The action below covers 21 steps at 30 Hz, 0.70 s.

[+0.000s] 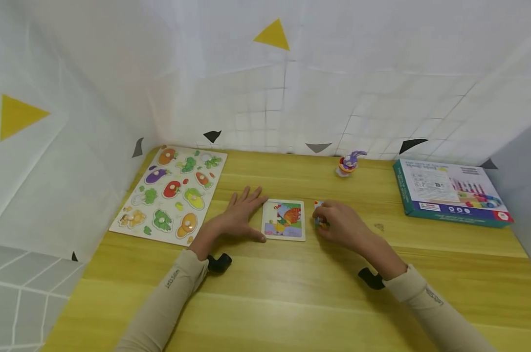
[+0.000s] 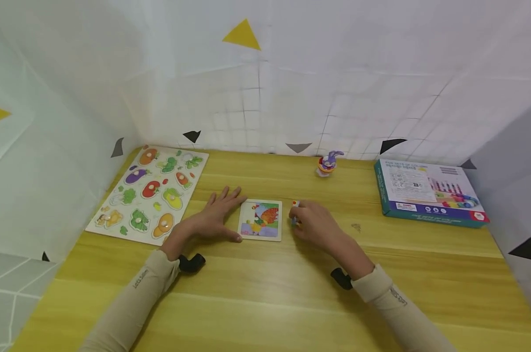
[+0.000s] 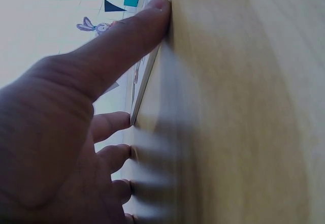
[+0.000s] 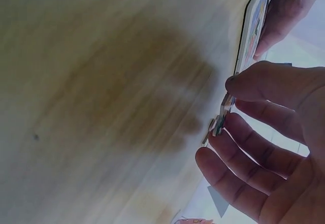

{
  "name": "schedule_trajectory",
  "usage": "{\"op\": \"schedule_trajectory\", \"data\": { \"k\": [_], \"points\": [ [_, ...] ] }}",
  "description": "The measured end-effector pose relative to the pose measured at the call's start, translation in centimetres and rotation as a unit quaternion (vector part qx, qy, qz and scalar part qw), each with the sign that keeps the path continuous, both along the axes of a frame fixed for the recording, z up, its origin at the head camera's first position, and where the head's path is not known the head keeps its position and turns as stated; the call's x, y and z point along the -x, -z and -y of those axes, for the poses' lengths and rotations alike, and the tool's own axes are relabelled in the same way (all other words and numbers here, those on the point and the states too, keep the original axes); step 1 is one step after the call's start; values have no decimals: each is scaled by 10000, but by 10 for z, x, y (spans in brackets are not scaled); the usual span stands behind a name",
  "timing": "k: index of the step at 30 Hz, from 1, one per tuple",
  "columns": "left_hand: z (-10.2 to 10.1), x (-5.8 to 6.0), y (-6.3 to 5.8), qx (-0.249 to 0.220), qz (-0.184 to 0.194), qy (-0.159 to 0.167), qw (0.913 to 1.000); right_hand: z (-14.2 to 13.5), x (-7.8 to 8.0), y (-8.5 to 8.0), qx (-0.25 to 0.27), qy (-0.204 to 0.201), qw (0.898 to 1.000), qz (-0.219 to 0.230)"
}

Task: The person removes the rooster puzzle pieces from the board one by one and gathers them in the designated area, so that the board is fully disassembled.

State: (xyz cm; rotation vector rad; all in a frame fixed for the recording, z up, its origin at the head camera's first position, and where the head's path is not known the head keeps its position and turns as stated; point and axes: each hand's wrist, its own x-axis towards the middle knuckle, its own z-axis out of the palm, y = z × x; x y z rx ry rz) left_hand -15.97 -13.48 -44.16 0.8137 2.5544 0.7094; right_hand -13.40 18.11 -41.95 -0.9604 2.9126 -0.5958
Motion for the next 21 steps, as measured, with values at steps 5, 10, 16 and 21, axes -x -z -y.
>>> {"op": "schedule_trajectory", "data": {
  "k": [5, 10, 16, 21],
  "points": [
    [0, -2, -1, -17, -7, -38, 10000, -1, -1, 2, 43, -42, 9999, -139],
    [-2, -2, 0, -52, -50, 16, 10000, -4, -3, 3, 70, -59, 9995, -317],
    [-3, -2, -1, -3, -59, 19, 10000, 0, -5, 0, 357, -204, 9977, -532],
    [-2, -2, -1, 25, -62, -4, 10000, 16, -5, -4, 434, -412, 9962, -631]
  ]
}}
